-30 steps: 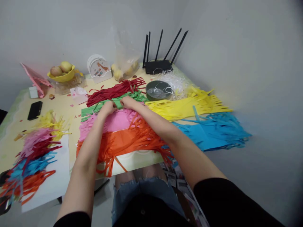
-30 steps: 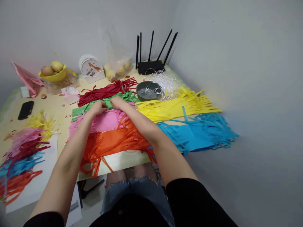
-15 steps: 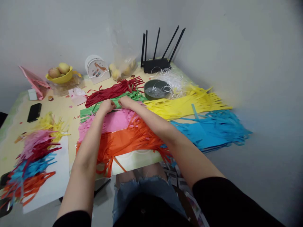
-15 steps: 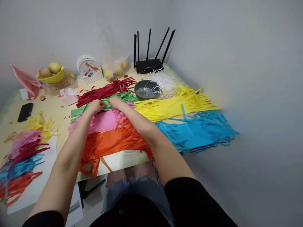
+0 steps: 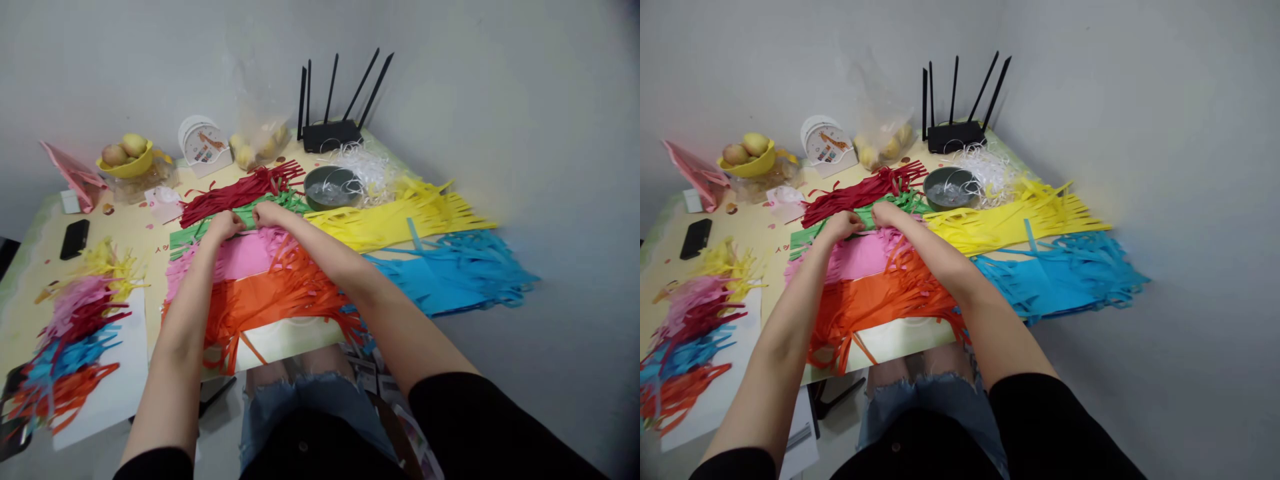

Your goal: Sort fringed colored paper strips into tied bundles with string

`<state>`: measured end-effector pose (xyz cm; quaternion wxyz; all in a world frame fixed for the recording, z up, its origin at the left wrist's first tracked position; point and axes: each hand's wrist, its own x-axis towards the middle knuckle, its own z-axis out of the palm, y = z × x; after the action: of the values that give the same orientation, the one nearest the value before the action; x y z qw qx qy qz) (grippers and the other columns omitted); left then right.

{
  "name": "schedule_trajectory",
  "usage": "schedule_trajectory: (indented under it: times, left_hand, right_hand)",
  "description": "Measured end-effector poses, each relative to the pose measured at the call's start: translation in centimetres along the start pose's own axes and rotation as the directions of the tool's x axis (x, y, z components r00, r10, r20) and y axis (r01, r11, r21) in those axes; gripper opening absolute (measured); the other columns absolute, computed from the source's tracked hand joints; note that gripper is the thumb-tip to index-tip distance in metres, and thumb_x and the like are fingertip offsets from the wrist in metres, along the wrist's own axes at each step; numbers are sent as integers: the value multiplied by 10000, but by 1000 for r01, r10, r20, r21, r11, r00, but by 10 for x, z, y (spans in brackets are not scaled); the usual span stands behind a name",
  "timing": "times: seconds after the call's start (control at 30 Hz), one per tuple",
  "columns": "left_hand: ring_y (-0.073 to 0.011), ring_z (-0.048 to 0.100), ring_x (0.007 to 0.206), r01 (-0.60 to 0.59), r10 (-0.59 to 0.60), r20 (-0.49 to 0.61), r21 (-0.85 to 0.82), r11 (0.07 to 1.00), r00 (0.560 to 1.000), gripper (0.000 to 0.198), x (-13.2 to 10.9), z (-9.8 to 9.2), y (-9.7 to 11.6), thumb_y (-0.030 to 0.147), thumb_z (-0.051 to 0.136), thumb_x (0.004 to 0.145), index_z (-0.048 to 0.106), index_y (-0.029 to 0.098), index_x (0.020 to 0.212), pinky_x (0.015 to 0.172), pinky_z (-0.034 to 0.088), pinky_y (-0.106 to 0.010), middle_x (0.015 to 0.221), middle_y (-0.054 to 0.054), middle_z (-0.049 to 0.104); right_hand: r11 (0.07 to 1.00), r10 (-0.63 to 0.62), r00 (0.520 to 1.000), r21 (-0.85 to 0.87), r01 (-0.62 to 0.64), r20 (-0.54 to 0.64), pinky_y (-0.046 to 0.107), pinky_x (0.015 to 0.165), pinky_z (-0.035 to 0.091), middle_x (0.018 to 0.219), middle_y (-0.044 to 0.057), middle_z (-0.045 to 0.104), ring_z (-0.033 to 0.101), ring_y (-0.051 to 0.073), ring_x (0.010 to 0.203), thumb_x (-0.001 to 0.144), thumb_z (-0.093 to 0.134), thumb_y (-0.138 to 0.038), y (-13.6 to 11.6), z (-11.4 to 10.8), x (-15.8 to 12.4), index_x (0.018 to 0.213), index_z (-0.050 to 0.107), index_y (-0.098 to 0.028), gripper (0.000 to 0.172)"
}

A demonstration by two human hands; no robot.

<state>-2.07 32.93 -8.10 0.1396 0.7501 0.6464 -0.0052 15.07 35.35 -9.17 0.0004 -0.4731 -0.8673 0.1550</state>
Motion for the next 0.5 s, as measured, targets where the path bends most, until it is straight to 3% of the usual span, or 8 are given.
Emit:
schedule_trajectory:
  times: [0.17,0.5]
  left_hand:
    - [-231,701,856,6,-6,8,2,1000,1000,231,-1,-2,2,394,697,832,805,198,890,771,501,-266,891,-97,780]
    - [-247,710,935,25,-25,-18,22,999,1000,205,-1,0,9,214,661,773,810,208,914,832,510,-279,964,-97,790]
  right_hand:
    - [1000,15,1000,9,-15,20,212,735,447,1004,136,789,709,197,907,795,734,-155,-2,-4,1,1016,793,-96,235]
    - [1000,14,1000,25,-14,14,229,766,454,983,148,787,712,211,908,801,690,-114,-4,-5,1,989,793,-76,218]
